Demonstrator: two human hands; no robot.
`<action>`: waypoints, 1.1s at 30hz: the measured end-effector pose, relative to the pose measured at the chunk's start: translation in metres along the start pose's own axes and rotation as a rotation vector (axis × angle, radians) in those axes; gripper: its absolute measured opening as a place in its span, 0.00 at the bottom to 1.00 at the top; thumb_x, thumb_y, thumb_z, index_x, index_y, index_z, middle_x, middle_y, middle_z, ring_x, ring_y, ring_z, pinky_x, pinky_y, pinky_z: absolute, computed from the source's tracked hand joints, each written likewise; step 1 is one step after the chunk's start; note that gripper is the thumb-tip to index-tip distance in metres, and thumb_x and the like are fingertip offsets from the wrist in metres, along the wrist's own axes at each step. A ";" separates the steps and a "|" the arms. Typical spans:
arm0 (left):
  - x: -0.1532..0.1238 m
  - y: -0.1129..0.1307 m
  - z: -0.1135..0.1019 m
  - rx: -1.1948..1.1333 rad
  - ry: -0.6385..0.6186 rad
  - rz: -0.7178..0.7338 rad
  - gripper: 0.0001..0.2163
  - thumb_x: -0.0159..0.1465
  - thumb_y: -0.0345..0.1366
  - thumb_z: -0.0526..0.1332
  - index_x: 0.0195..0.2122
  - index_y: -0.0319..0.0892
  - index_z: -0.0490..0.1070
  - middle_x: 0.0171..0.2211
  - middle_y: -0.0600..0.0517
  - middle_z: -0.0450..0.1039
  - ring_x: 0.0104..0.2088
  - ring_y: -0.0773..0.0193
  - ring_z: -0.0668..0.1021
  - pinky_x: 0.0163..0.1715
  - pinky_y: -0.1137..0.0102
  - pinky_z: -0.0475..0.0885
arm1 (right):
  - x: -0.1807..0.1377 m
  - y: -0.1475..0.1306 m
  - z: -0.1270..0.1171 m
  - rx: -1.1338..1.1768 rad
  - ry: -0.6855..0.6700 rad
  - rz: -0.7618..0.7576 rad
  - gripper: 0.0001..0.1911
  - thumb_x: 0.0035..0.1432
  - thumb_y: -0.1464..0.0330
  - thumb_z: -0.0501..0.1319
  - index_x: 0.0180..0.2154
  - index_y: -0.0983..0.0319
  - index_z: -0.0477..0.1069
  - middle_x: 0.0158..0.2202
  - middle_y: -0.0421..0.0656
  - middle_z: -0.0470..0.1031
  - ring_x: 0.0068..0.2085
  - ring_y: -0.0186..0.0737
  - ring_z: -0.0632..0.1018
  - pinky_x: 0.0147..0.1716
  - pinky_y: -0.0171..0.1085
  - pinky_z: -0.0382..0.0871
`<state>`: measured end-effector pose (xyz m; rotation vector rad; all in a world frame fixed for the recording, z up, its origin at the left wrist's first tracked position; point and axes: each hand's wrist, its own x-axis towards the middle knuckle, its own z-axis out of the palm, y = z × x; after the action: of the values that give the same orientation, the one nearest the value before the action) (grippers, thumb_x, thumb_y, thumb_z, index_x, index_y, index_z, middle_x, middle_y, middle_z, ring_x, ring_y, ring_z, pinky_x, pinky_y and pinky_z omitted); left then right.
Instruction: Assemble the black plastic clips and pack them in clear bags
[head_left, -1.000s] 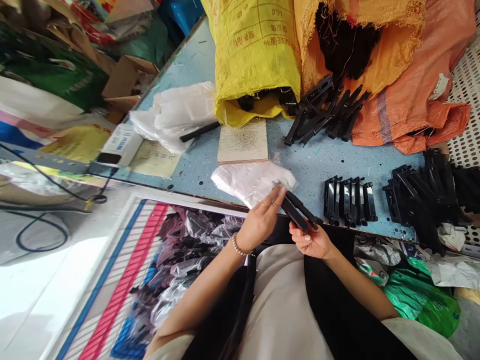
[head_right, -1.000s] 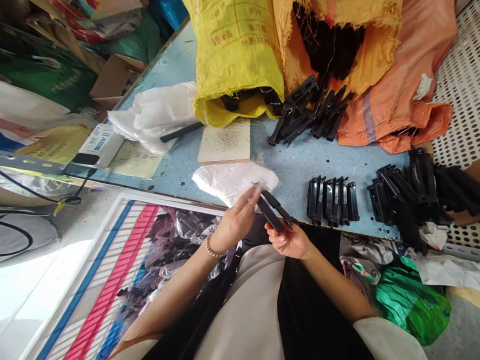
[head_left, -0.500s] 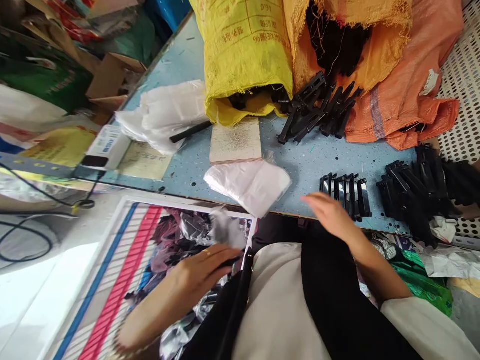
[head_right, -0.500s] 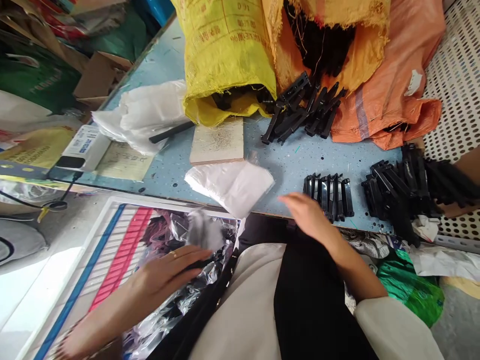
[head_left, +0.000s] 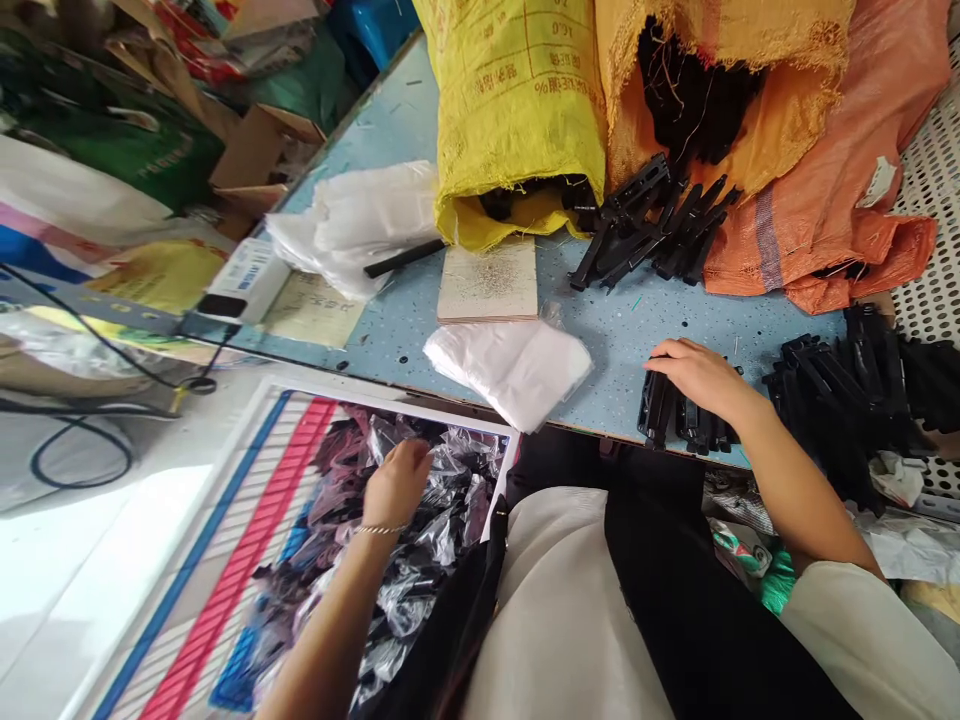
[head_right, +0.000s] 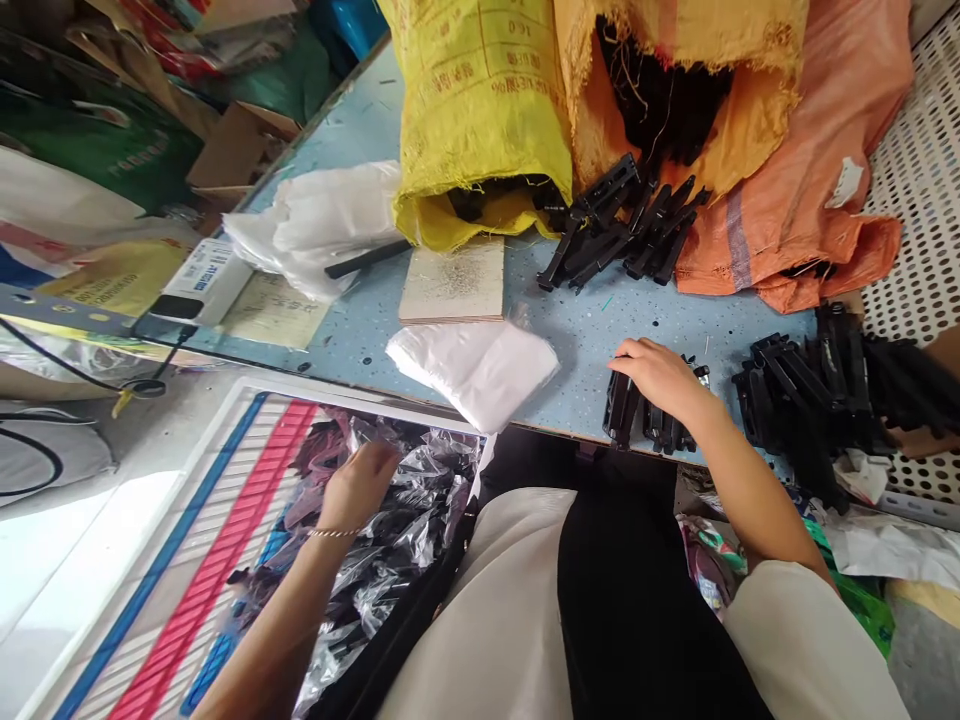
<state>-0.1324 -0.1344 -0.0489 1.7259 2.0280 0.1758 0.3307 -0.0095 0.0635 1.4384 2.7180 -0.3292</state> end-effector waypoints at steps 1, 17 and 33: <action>0.011 0.026 0.002 -0.054 0.082 0.119 0.06 0.68 0.36 0.59 0.39 0.40 0.71 0.37 0.48 0.75 0.37 0.60 0.78 0.40 0.65 0.75 | -0.005 0.002 -0.006 0.036 0.003 0.018 0.19 0.64 0.77 0.55 0.48 0.57 0.79 0.49 0.47 0.77 0.45 0.45 0.77 0.41 0.41 0.70; 0.106 0.156 -0.016 -0.593 -0.224 0.299 0.12 0.60 0.44 0.64 0.26 0.40 0.73 0.22 0.55 0.71 0.25 0.67 0.71 0.27 0.71 0.66 | -0.051 -0.081 0.082 1.947 0.037 0.556 0.17 0.46 0.55 0.73 0.26 0.62 0.77 0.20 0.41 0.74 0.20 0.34 0.72 0.19 0.32 0.62; 0.103 0.151 -0.010 -0.752 -0.206 0.290 0.04 0.57 0.32 0.62 0.34 0.41 0.70 0.28 0.52 0.77 0.30 0.63 0.79 0.32 0.67 0.76 | -0.037 -0.116 0.129 2.535 -0.269 0.481 0.12 0.54 0.66 0.71 0.38 0.65 0.76 0.38 0.50 0.80 0.29 0.32 0.74 0.19 0.27 0.60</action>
<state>-0.0114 -0.0035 -0.0086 1.4459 1.3018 0.7192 0.2488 -0.1297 -0.0378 1.1848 0.2083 -3.6063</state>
